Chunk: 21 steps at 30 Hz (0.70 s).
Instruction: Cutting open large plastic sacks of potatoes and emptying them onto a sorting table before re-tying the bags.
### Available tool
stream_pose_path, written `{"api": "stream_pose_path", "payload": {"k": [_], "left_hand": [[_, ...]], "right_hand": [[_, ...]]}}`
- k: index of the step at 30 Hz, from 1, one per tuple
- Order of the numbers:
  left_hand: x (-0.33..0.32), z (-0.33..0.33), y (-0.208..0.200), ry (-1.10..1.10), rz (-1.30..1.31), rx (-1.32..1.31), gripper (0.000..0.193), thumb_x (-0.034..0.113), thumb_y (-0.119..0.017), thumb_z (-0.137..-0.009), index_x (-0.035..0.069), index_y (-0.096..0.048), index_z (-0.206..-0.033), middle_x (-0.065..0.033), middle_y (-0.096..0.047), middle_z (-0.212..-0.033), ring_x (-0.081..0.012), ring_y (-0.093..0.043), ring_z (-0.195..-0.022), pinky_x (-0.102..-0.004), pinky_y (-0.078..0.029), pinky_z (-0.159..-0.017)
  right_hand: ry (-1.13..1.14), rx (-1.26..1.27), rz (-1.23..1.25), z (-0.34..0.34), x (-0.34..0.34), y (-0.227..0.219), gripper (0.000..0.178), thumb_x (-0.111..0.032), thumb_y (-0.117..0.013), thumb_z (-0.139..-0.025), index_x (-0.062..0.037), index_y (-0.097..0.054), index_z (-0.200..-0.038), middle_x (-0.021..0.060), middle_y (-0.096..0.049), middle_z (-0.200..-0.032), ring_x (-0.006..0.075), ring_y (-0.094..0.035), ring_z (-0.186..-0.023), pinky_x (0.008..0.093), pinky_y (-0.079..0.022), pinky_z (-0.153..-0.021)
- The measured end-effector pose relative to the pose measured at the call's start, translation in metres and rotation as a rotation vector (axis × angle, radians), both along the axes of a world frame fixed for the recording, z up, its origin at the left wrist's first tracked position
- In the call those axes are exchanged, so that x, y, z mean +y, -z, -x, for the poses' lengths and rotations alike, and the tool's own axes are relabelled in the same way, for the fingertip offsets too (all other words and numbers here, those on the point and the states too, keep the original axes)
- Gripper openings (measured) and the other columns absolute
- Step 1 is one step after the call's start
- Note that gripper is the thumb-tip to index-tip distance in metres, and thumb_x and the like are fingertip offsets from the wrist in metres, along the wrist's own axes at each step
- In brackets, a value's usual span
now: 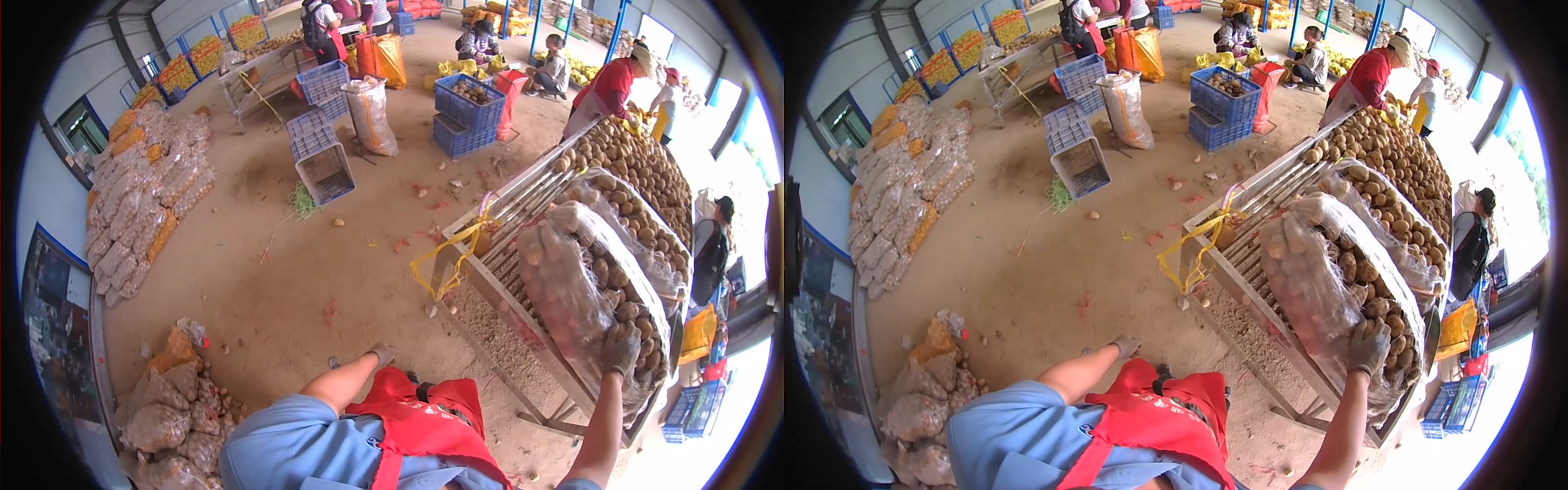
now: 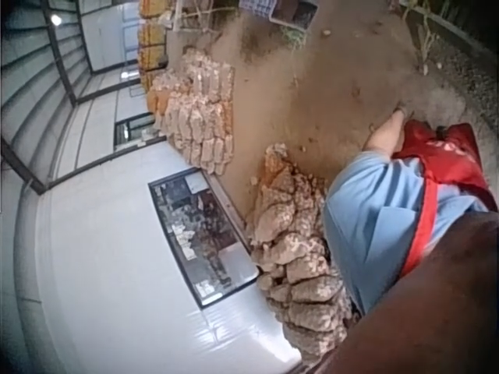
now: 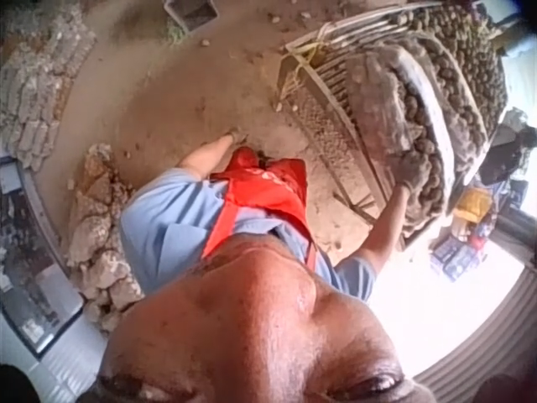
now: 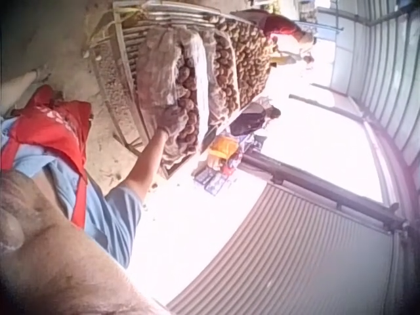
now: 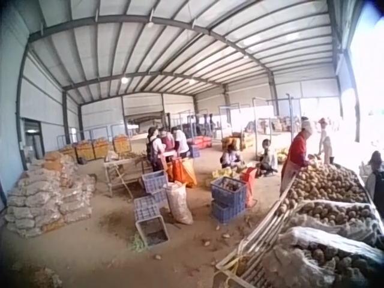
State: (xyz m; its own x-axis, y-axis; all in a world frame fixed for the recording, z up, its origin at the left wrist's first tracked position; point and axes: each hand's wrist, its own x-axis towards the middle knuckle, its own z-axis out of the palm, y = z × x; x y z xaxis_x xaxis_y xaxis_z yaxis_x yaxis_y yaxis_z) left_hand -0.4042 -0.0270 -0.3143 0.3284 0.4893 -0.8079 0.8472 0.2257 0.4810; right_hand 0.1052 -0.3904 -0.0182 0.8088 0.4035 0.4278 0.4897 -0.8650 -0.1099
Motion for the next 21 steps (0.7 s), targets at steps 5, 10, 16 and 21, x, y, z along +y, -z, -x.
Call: {"api": "stream_pose_path", "payload": {"k": [5, 10, 16, 21], "left_hand": [[-0.001, -0.001, -0.006, -0.051, 0.005, -0.062, 0.034, 0.030, -0.060, -0.098, 0.000, -0.074, -0.103, -0.0125, -0.077, -0.086, -0.0216, -0.074, -0.071, -0.0363, -0.057, -0.064], [0.002, -0.003, -0.009, -0.093, 0.034, -0.042, 0.033, 0.030, -0.059, -0.098, 0.003, -0.075, -0.093, -0.0097, -0.076, -0.080, -0.0202, -0.071, -0.067, -0.0358, -0.055, -0.060], [0.002, -0.003, -0.002, -0.075, 0.067, -0.023, 0.033, 0.034, -0.060, -0.100, 0.004, -0.075, -0.104, -0.0091, -0.076, -0.083, -0.0208, -0.071, -0.065, -0.0356, -0.054, -0.059], [0.003, -0.003, 0.007, -0.067, 0.056, 0.019, 0.034, 0.034, -0.060, -0.102, 0.007, -0.076, -0.112, -0.0104, -0.077, -0.089, -0.0221, -0.074, -0.073, -0.0368, -0.058, -0.063]], "right_hand": [[0.013, 0.016, 0.002, 0.002, 0.001, -0.003, 0.047, -0.036, -0.061, -0.100, -0.0009, -0.061, -0.130, 0.0219, -0.062, -0.121, 0.0428, -0.061, -0.113, 0.0528, -0.048, -0.096], [0.016, 0.021, -0.011, 0.003, 0.001, -0.003, 0.046, -0.036, -0.061, -0.100, -0.0011, -0.061, -0.130, 0.0217, -0.062, -0.120, 0.0429, -0.061, -0.112, 0.0531, -0.048, -0.095], [-0.003, -0.002, -0.011, 0.002, 0.001, -0.002, 0.046, -0.036, -0.062, -0.100, -0.0017, -0.061, -0.130, 0.0218, -0.062, -0.120, 0.0429, -0.061, -0.112, 0.0530, -0.048, -0.095], [-0.003, -0.019, -0.009, 0.001, 0.001, -0.001, 0.044, -0.036, -0.063, -0.099, -0.0026, -0.061, -0.128, 0.0211, -0.063, -0.117, 0.0431, -0.062, -0.109, 0.0532, -0.048, -0.093]]}}
